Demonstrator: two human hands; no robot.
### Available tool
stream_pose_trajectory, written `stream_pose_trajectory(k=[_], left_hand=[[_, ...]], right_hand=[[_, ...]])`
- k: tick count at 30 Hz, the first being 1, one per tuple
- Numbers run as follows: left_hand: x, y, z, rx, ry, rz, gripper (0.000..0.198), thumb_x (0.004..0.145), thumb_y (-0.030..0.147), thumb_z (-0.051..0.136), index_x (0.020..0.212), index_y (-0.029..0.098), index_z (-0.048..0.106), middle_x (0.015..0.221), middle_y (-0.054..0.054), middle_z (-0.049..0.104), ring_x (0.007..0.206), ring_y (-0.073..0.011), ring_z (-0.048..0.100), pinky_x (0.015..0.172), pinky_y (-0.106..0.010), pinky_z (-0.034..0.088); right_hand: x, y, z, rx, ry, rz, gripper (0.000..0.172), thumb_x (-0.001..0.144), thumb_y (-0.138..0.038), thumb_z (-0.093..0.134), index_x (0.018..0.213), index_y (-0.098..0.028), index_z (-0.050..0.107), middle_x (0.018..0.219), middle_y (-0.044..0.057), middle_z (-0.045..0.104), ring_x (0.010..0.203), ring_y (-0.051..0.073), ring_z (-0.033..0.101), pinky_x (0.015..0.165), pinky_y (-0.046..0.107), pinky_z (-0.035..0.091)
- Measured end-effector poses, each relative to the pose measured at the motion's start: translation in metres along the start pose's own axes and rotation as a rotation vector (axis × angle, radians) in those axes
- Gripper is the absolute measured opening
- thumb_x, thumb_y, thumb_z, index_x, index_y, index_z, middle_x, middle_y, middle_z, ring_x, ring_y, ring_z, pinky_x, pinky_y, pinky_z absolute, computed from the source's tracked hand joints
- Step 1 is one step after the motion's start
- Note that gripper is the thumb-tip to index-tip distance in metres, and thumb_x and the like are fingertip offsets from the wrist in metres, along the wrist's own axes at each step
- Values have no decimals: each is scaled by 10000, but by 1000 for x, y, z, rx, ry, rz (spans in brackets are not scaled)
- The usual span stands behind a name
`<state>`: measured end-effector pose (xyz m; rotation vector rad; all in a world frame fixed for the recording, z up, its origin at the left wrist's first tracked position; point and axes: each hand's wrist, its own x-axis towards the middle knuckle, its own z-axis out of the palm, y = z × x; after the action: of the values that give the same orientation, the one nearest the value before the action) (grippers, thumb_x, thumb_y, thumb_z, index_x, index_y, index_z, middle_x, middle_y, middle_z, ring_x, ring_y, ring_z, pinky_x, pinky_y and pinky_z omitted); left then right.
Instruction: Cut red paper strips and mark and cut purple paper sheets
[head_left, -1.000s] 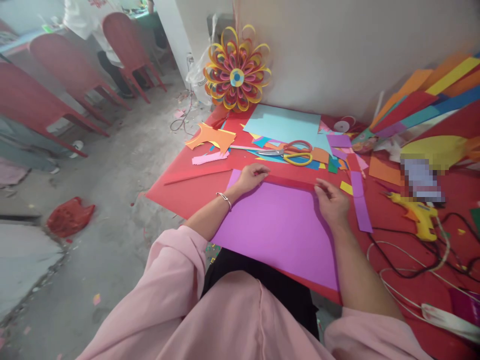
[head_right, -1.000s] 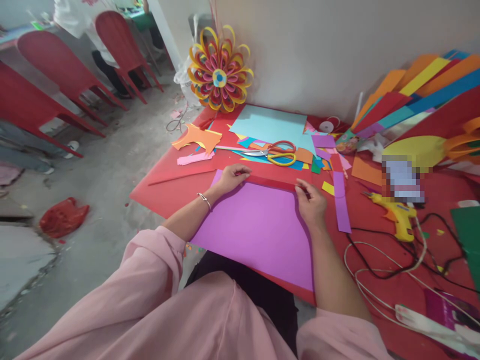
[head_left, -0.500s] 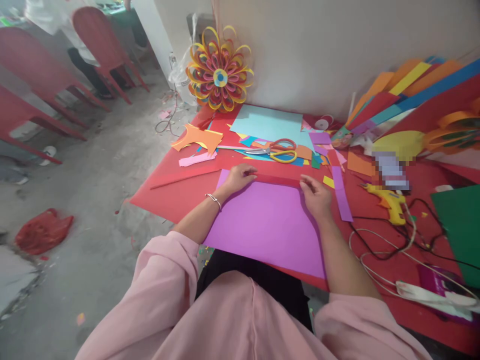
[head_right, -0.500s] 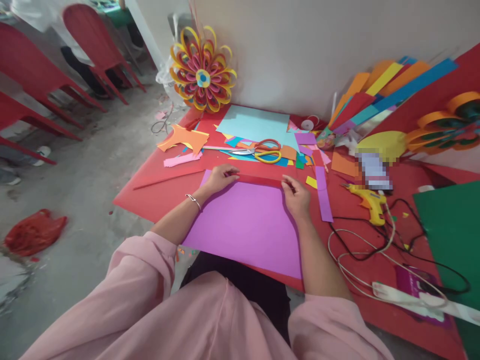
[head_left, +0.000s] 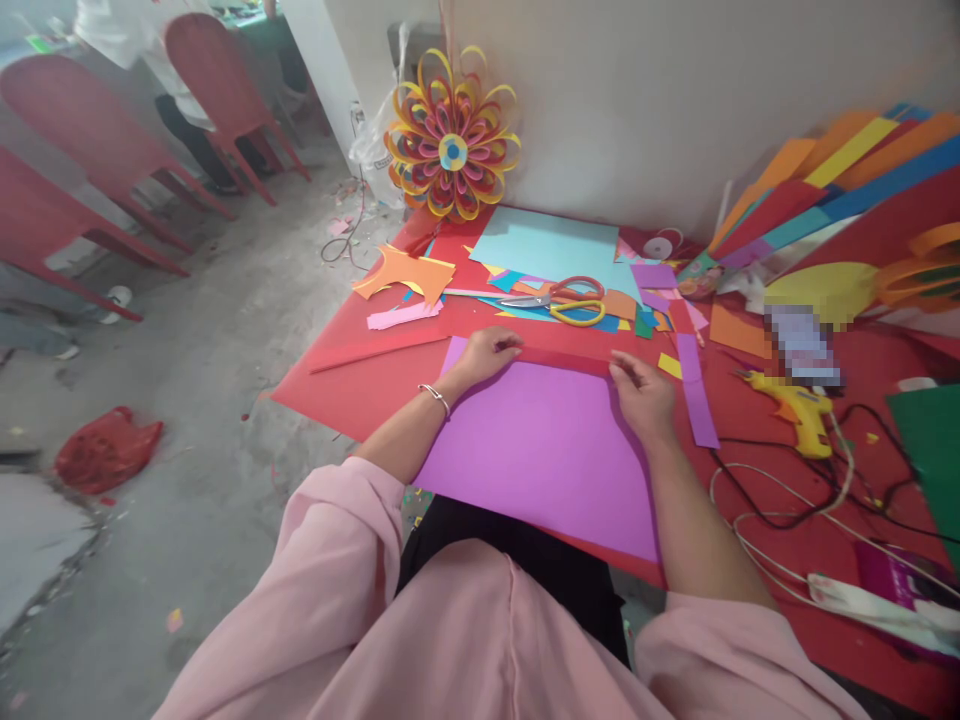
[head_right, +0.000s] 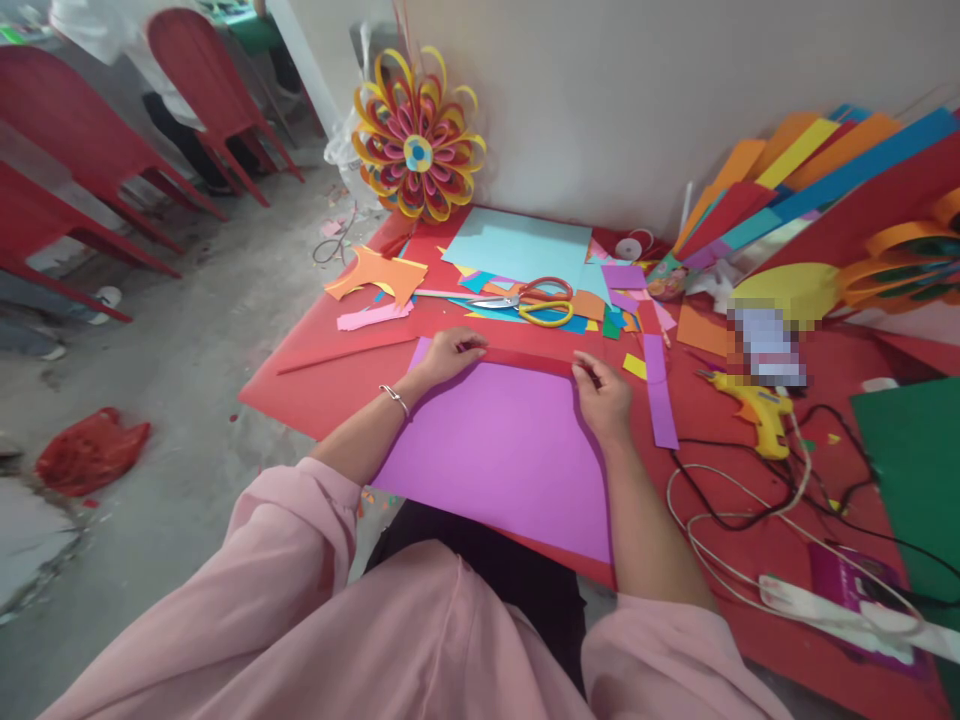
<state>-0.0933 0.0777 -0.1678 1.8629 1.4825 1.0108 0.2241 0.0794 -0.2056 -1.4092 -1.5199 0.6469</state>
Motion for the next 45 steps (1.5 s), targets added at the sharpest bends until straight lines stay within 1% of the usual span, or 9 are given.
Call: stream_pose_trajectory(k=[6,10,19,27,31,34,38,42,45], left_hand=[[0,-1,0,-11,-5,12,157,874,87,723,965,175,815,1010,-48,818,900,-172,736,843,-284,572],[0,0,0,-1,-4,21,159,875,88,721,967,177,816,997,-46,814,887,-168,733,830,-278,570],[-1,3,-1,-22,-21,3,142,851,80,691,879,173,795,917,-37,794,847,-170,704,809,-281,542],[-1,2,0,-81,19,-59,155,901,163,677,968,181,816,972,-55,824,878,-189,738,838,-309,585],[0,-1,2,-118,35,-72,176,927,187,670,1028,178,814,991,-62,831,882,-188,749,820,-302,588],[0,-3,3,-135,53,-79,176,942,200,666,1045,180,807,997,-60,831,885,-187,752,814,-295,589],[0,-3,2,-130,61,-72,165,946,205,665,1026,183,807,991,-57,829,870,-182,750,822,-291,589],[-1,-3,2,-135,57,-78,194,945,195,646,1044,177,812,968,-60,825,829,-182,740,817,-304,593],[-1,-3,1,-132,59,-73,216,941,156,625,1046,173,812,1002,-69,829,867,-181,750,846,-304,601]], right_hand=[[1,-2,0,8,-4,11,449,891,-510,690,1199,-209,818,1177,120,832,1069,294,789,1032,513,618],[0,-5,-1,-7,0,-7,435,892,-495,678,1186,-209,824,1172,117,834,1059,288,792,1018,498,625],[0,-5,-1,-14,-9,-22,426,905,-490,669,1189,-211,820,1186,116,832,1074,285,791,1028,493,625],[-1,-9,-4,-103,-2,-77,428,962,-495,597,1205,-218,814,1218,130,822,1123,288,780,1057,494,607],[-1,-9,-2,-93,13,-58,430,956,-488,599,1223,-226,811,1209,118,827,1112,279,780,1037,473,615],[-1,-8,-1,-106,44,-52,428,954,-490,600,1215,-228,815,1168,113,834,1057,274,782,990,460,628],[-1,-5,0,-190,104,-81,433,948,-511,604,1187,-227,827,1073,116,837,967,272,763,940,462,630],[-1,-1,-1,-157,76,-72,431,955,-493,597,1210,-224,815,1118,117,836,1031,285,771,996,488,616],[0,-1,-1,-142,54,-66,425,953,-473,593,1217,-220,810,1160,121,834,1081,294,777,1028,501,606]])
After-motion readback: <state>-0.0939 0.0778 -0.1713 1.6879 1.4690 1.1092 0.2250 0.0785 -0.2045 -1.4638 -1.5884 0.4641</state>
